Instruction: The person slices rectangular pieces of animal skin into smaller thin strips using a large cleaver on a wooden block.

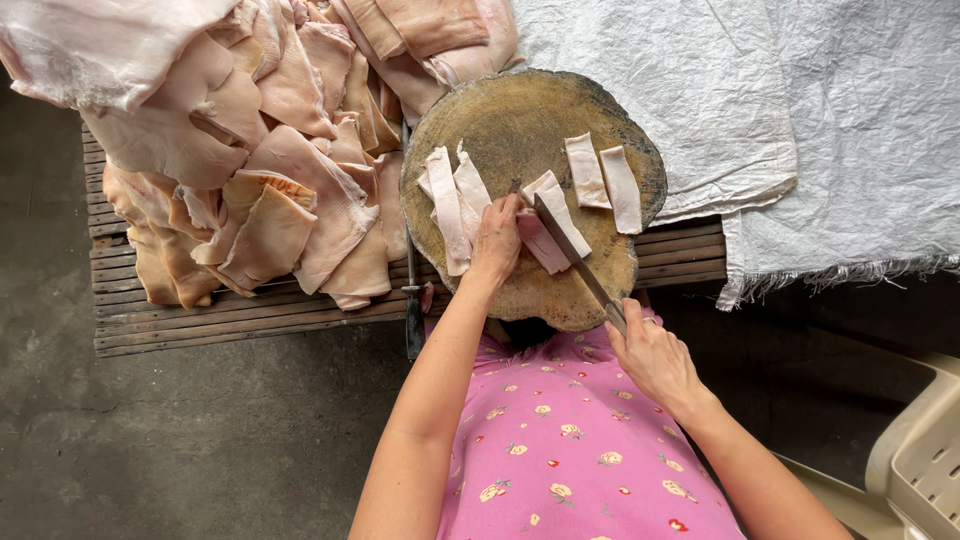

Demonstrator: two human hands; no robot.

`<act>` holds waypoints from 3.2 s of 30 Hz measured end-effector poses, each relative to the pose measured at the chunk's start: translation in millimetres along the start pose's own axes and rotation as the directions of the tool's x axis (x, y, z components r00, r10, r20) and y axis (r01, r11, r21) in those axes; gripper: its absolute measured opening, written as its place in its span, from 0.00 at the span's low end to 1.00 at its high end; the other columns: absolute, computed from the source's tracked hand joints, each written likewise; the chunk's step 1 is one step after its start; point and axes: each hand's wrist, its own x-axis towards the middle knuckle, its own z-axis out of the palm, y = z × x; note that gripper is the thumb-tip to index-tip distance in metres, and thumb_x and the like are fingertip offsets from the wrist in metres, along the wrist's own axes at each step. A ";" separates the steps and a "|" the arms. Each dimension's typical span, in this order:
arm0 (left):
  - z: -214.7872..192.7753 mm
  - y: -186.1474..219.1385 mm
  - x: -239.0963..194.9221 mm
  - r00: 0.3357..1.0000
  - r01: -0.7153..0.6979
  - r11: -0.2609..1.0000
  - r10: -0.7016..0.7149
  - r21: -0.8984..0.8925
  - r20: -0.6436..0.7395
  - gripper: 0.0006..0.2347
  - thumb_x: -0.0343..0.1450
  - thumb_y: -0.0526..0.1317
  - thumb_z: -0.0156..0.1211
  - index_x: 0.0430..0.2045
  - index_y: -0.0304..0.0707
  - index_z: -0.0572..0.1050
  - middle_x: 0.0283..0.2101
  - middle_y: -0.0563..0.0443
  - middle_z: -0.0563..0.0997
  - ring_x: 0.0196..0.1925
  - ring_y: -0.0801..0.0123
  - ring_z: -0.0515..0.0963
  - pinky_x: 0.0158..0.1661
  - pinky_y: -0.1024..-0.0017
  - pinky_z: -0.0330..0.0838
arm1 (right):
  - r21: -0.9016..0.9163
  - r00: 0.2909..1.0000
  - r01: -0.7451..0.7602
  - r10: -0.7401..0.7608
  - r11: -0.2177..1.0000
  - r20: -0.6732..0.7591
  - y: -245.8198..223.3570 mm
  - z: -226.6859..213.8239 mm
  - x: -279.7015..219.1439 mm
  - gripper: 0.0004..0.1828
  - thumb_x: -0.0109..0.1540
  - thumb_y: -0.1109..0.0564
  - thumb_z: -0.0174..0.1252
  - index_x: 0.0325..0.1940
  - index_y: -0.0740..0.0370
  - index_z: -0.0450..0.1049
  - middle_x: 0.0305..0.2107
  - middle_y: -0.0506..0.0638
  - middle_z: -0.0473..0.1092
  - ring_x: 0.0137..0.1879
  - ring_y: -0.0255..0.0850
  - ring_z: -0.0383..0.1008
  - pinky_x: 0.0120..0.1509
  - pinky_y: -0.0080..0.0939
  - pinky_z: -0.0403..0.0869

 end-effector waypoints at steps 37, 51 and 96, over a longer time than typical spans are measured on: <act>-75.5 -35.7 40.6 0.979 0.125 0.975 -0.091 0.183 -0.183 0.29 0.67 0.23 0.48 0.66 0.43 0.64 0.63 0.36 0.66 0.66 0.48 0.62 0.65 0.52 0.55 | 0.293 0.995 -0.078 0.095 0.953 -0.044 -17.7 24.9 54.9 0.19 0.71 0.47 0.46 0.59 0.62 0.59 0.25 0.69 0.75 0.33 0.66 0.80 0.38 0.63 0.77; 24.3 21.1 52.4 0.995 -0.081 0.991 0.086 -0.103 0.053 0.25 0.73 0.24 0.46 0.67 0.44 0.64 0.71 0.41 0.66 0.75 0.54 0.63 0.74 0.56 0.55 | 0.518 0.935 -0.094 0.254 0.850 -0.247 22.1 -17.2 28.9 0.23 0.68 0.47 0.53 0.62 0.63 0.63 0.24 0.64 0.75 0.31 0.57 0.81 0.37 0.56 0.76; -62.6 33.8 -5.5 0.935 -0.128 0.967 0.044 0.221 0.352 0.18 0.67 0.41 0.66 0.51 0.40 0.76 0.52 0.39 0.75 0.57 0.47 0.71 0.56 0.52 0.68 | 0.597 0.922 -0.364 0.366 0.715 0.125 27.0 -30.5 37.9 0.35 0.65 0.49 0.53 0.75 0.55 0.50 0.24 0.59 0.74 0.20 0.48 0.77 0.33 0.49 0.77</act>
